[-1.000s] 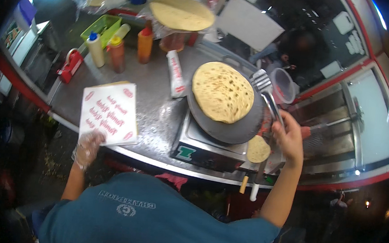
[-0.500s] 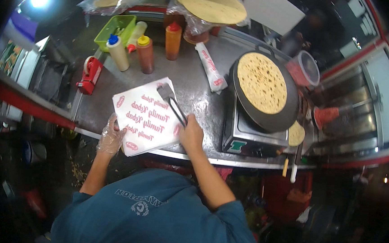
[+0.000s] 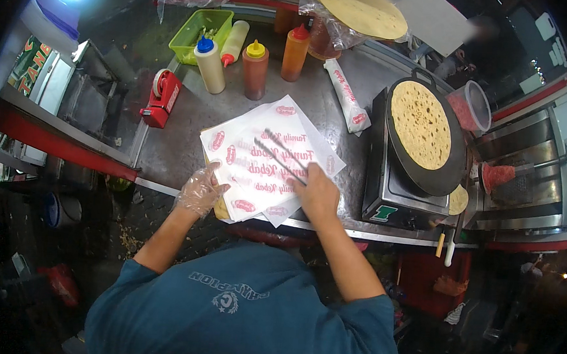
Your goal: The person cooks a tortilla on a flat griddle, then assembles a taco by adding shredded lettuce, cooked meat, and sauces. They fold the tortilla, wrap it in paper, and repeat the process for a second taco.
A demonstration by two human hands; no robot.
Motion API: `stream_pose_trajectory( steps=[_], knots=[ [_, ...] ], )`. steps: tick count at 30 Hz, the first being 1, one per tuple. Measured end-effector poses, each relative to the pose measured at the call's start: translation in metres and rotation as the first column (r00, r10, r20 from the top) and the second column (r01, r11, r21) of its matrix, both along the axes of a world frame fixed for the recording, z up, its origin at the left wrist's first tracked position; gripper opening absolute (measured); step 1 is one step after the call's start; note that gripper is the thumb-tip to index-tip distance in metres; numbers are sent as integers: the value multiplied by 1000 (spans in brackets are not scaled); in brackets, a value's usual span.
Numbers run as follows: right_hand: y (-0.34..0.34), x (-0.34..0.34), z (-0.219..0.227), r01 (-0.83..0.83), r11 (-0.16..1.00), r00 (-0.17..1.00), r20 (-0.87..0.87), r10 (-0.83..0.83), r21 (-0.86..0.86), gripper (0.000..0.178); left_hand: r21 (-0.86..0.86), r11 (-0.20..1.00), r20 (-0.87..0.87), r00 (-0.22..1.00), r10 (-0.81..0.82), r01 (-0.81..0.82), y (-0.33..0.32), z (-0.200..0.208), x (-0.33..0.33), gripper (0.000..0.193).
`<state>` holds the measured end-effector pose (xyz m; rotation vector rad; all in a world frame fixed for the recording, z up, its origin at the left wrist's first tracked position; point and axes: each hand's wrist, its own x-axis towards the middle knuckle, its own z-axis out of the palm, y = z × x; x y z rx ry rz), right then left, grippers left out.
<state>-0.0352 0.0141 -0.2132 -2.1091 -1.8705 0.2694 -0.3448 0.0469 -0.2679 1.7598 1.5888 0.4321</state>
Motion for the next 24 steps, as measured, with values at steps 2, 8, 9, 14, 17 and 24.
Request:
stream_pose_trajectory(
  steps=[2, 8, 9, 14, 17, 24],
  knots=[
    [-11, -6, -10, 25, 998, 1000, 9, -24, -60, 59, 11, 1000, -24, 1000, -6, 6, 2, 1, 0, 70],
    [-33, 3, -29, 93, 993, 993, -81, -87, 74, 67, 3, 996, -171, 982, -84, 86, 13, -4, 4, 71],
    [-32, 9, -15, 69, 994, 982, -181, -54, 80, 65, 72, 993, -147, 986, -84, 95, 13, -8, -3, 72],
    [-27, 149, 101, 255, 806, 884, -466, 29, 534, 40, 173, 982, 159, 986, 49, -77, -8, 18, 13, 60],
    [-16, 242, 163, 269, 666, 961, -155, -227, 696, 37, 318, 945, 145, 989, 36, -82, -16, 36, 43, 50],
    [24, 330, 144, 224, 882, 925, 195, -326, 415, 31, 551, 825, 64, 979, -193, 127, -36, 74, 152, 30]
  ],
)
